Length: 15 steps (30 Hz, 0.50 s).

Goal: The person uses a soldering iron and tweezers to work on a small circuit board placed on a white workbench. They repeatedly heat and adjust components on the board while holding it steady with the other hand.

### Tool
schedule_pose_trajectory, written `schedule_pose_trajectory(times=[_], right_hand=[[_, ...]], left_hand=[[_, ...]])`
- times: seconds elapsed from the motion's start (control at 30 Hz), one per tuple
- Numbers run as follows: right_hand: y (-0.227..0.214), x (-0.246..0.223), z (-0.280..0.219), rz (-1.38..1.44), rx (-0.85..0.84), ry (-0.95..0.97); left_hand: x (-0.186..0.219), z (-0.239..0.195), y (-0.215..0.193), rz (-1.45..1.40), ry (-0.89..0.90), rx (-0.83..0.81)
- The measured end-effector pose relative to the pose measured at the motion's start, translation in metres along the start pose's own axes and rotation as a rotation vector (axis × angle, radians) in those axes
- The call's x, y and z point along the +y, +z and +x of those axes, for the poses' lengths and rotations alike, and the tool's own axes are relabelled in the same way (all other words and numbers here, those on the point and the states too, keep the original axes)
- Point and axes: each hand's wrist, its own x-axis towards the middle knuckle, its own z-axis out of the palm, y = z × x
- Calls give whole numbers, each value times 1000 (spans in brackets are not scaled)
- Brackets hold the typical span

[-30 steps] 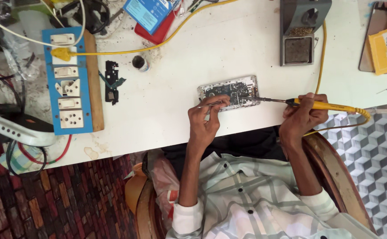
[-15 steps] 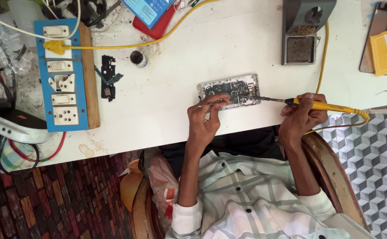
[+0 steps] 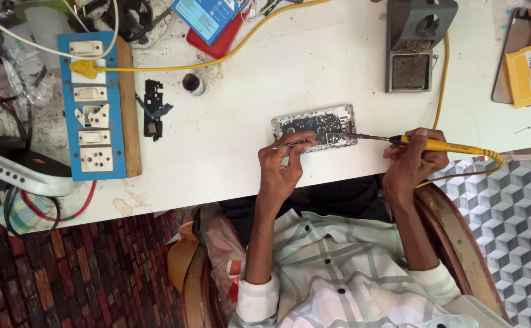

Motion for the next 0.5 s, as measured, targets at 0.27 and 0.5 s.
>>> schedule_pose_trajectory(times=[0.27, 0.5], right_hand=[[-3, 4, 2, 3, -35, -64], [-4, -12, 19, 254, -38, 125]], left_hand=[[-2, -1, 1, 3, 24, 3], [-1, -3, 0, 23, -1, -1]])
